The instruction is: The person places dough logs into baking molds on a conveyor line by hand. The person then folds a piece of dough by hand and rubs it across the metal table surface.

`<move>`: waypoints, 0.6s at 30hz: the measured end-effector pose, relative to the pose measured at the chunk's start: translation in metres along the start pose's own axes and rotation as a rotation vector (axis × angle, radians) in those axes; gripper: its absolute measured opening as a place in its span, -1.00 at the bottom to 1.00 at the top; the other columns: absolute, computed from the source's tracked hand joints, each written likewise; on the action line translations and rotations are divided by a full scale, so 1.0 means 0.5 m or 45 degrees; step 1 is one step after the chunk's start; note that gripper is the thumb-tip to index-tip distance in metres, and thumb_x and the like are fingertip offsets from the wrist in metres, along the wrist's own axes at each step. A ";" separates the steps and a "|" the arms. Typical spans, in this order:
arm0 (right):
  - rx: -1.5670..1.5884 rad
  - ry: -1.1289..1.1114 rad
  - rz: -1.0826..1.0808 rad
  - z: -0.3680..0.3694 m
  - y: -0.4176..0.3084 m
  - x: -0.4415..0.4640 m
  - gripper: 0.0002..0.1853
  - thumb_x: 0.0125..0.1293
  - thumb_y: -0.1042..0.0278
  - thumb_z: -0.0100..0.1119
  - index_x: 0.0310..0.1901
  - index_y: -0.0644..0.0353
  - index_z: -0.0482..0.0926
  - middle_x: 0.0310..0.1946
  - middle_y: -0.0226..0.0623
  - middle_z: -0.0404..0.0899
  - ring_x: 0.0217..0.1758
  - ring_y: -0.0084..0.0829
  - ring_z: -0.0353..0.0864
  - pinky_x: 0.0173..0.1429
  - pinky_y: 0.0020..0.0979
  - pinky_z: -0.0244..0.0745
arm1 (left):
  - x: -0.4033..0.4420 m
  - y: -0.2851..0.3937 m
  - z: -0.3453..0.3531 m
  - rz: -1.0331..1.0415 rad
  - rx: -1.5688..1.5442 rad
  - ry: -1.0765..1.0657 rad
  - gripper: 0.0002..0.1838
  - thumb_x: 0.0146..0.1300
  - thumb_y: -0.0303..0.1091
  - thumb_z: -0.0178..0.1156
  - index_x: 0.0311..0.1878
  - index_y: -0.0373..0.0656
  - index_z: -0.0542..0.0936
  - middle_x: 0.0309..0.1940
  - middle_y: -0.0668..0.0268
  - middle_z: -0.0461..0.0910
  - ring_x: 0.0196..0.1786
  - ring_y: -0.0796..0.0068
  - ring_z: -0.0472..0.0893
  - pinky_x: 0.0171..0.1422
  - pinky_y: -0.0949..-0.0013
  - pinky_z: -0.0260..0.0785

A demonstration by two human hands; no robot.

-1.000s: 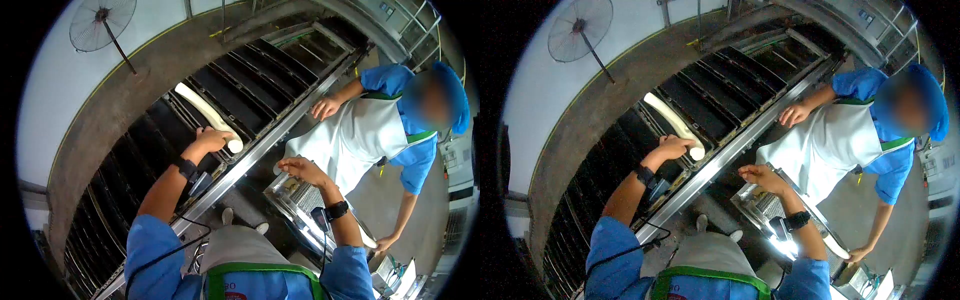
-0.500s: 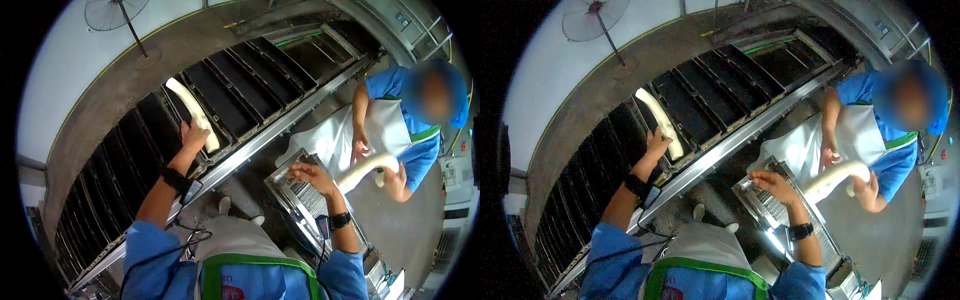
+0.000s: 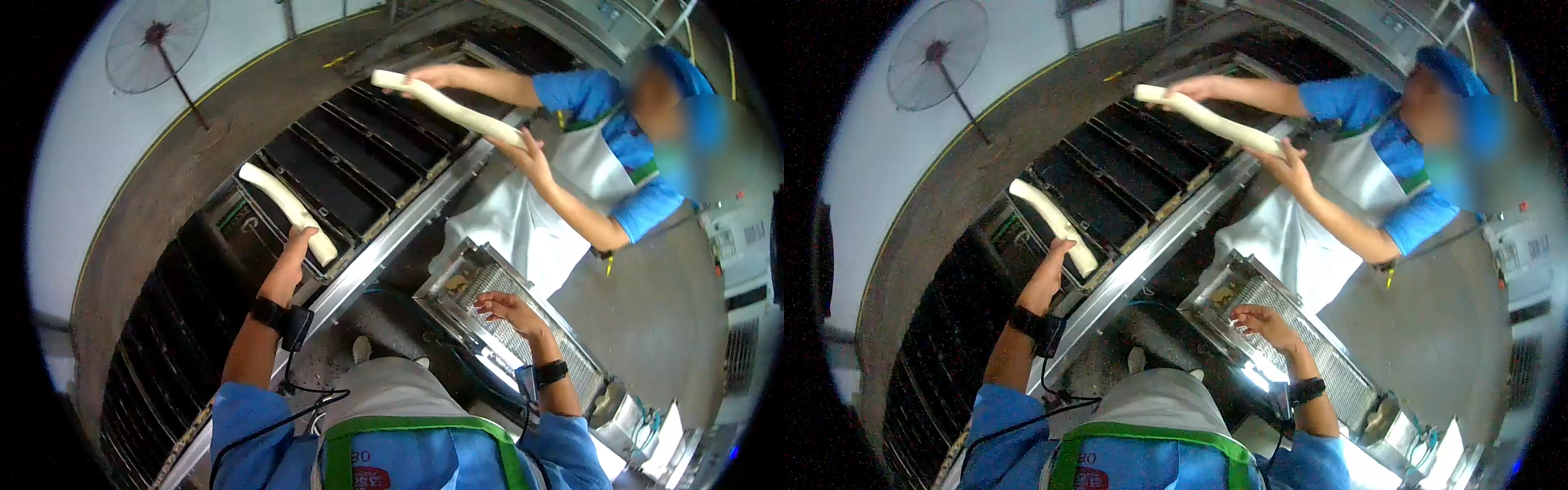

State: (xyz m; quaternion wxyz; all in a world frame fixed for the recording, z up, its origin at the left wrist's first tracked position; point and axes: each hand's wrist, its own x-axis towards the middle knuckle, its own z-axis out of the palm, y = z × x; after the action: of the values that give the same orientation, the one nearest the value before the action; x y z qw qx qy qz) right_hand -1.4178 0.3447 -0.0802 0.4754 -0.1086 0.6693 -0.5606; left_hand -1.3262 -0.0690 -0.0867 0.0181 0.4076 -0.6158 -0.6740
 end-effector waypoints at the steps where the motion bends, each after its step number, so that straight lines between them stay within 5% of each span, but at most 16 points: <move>1: 0.007 0.032 0.000 0.007 0.006 -0.020 -0.68 0.16 0.24 -0.02 -0.09 0.24 0.40 -0.21 -0.37 0.46 -0.17 -0.52 0.42 -0.15 -0.52 0.35 | 0.004 -0.002 0.004 -0.143 0.074 0.167 -0.24 -0.09 -0.06 0.07 0.18 -0.17 0.07 0.16 0.17 0.08 0.22 0.32 0.02 0.21 0.32 -0.19; 7: -0.089 0.416 0.106 0.057 0.046 -0.175 -0.64 0.17 0.20 -0.05 -0.09 0.27 0.39 -0.21 -0.29 0.46 -0.18 -0.47 0.44 -0.11 -0.49 0.37 | -0.007 0.000 -0.012 0.082 -0.054 -0.171 -0.32 -0.07 -0.25 0.02 0.18 -0.15 0.06 0.15 0.20 0.09 0.21 0.36 0.03 0.24 0.36 -0.20; 11: -0.139 0.796 0.303 0.077 0.143 -0.281 -0.57 0.19 0.10 -0.14 -0.05 0.28 0.38 -0.21 -0.22 0.46 -0.20 -0.41 0.44 -0.18 -0.46 0.39 | -0.022 0.001 -0.030 0.616 0.544 -0.460 -0.41 -0.05 -0.54 -0.15 0.16 -0.24 0.07 0.14 0.20 0.10 0.19 0.35 0.07 0.25 0.37 -0.16; 13: -0.081 0.861 0.076 0.045 0.287 -0.312 -0.55 0.20 0.10 -0.19 0.00 0.27 0.32 -0.28 -0.21 0.48 -0.27 -0.41 0.47 -0.20 -0.48 0.38 | -0.036 0.000 -0.041 0.904 0.860 -0.554 -0.43 -0.04 -0.68 -0.23 0.16 -0.28 0.08 0.13 0.19 0.10 0.18 0.35 0.09 0.26 0.37 -0.15; 14: 0.148 0.938 0.029 0.061 0.259 -0.344 -0.56 0.19 0.16 -0.15 0.02 0.28 0.28 -0.26 -0.17 0.46 -0.29 -0.40 0.47 -0.23 -0.48 0.40 | 0.027 -0.021 -0.068 0.941 0.773 -0.674 -0.38 -0.05 -0.71 -0.20 0.19 -0.24 0.04 0.12 0.10 0.14 0.10 0.29 0.23 0.11 0.37 0.15; 15: 0.179 1.062 0.106 0.048 0.288 -0.346 -0.55 0.12 0.25 -0.02 0.02 0.29 0.26 -0.43 -0.31 0.50 -0.44 -0.53 0.46 -0.41 -0.52 0.41 | 0.013 -0.026 -0.087 1.117 0.828 -0.615 -0.38 -0.05 -0.69 -0.21 0.19 -0.24 0.04 0.07 0.09 0.19 0.05 0.32 0.26 0.03 0.39 0.23; 16: 0.244 1.135 0.099 0.058 0.296 -0.356 -0.53 0.11 0.22 0.01 0.02 0.28 0.25 -0.41 -0.29 0.50 -0.44 -0.49 0.47 -0.42 -0.51 0.41 | 0.004 -0.001 -0.110 0.825 0.858 -0.586 -0.37 -0.08 -0.70 -0.24 0.19 -0.23 0.05 0.10 0.11 0.15 -0.03 0.38 0.28 -0.06 0.46 0.20; 18: 0.338 1.293 0.166 0.050 0.334 -0.393 -0.55 0.12 0.22 -0.01 0.01 0.28 0.25 -0.41 -0.29 0.49 -0.46 -0.48 0.49 -0.45 -0.50 0.41 | -0.003 -0.003 -0.150 0.587 0.808 -0.392 -0.73 0.05 -0.43 -0.25 -0.13 -0.18 0.20 -0.29 0.27 0.16 -0.39 0.50 0.22 -0.36 0.48 0.13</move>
State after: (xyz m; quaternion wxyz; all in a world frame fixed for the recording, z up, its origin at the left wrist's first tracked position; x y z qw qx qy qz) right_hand -1.2311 0.5202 -0.1198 0.1349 0.2797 0.7438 -0.5918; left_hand -1.2817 -0.1292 -0.0804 -0.0502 0.1389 -0.8634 -0.4825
